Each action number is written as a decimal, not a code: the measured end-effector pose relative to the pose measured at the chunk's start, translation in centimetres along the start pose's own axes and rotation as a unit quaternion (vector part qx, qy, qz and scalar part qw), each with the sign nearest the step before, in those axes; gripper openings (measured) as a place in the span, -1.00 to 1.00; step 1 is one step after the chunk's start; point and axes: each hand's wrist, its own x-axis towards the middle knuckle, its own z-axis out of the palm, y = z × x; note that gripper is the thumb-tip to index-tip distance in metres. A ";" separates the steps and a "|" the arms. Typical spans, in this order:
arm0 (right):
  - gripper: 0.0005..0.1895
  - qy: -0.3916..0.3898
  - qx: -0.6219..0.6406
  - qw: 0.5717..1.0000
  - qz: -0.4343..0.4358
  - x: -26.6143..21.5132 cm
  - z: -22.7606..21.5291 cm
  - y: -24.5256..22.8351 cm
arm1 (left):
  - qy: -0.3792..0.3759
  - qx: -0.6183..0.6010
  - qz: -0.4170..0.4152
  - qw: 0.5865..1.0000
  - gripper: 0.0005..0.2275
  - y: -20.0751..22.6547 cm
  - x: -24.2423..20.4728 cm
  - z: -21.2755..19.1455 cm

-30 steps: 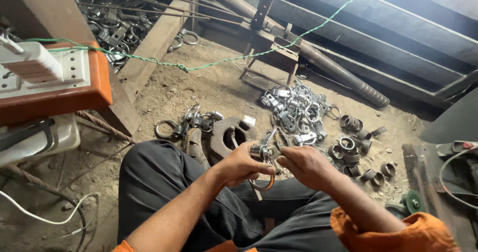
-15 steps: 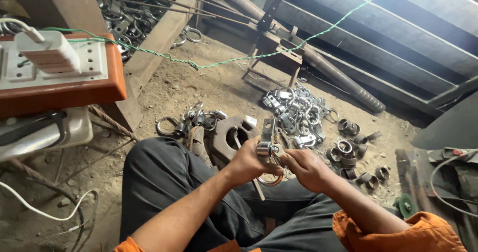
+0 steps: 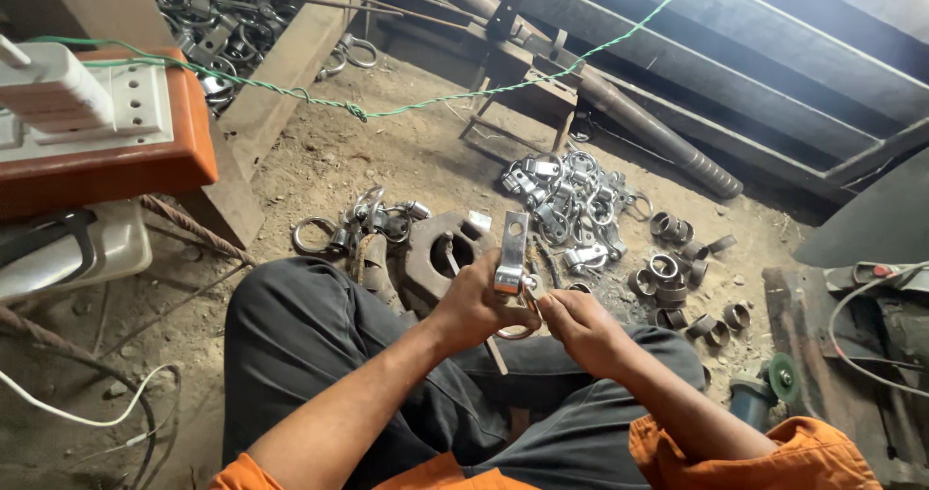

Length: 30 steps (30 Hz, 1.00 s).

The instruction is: The person sits on the floor and assembles metal hardware components by hand. They pick up a metal ring and a flat metal piece, fit them together, and use a wrench to tighten the assembly. The person repeats this process with additional components from a pile on the floor.

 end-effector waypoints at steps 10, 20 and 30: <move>-0.51 0.011 0.018 1.000 0.000 -1.3 1.0 3.2 | 0.007 0.105 0.122 0.987 -0.44 -1.8 -0.2 0.6; -0.60 -0.031 0.268 0.956 0.115 -2.4 1.7 2.0 | 0.026 0.155 0.118 0.981 -0.39 -1.3 -0.4 1.4; -0.55 -0.005 0.427 0.855 0.294 -2.7 3.5 2.2 | 0.035 0.256 0.159 0.953 -0.38 -4.1 -0.2 1.4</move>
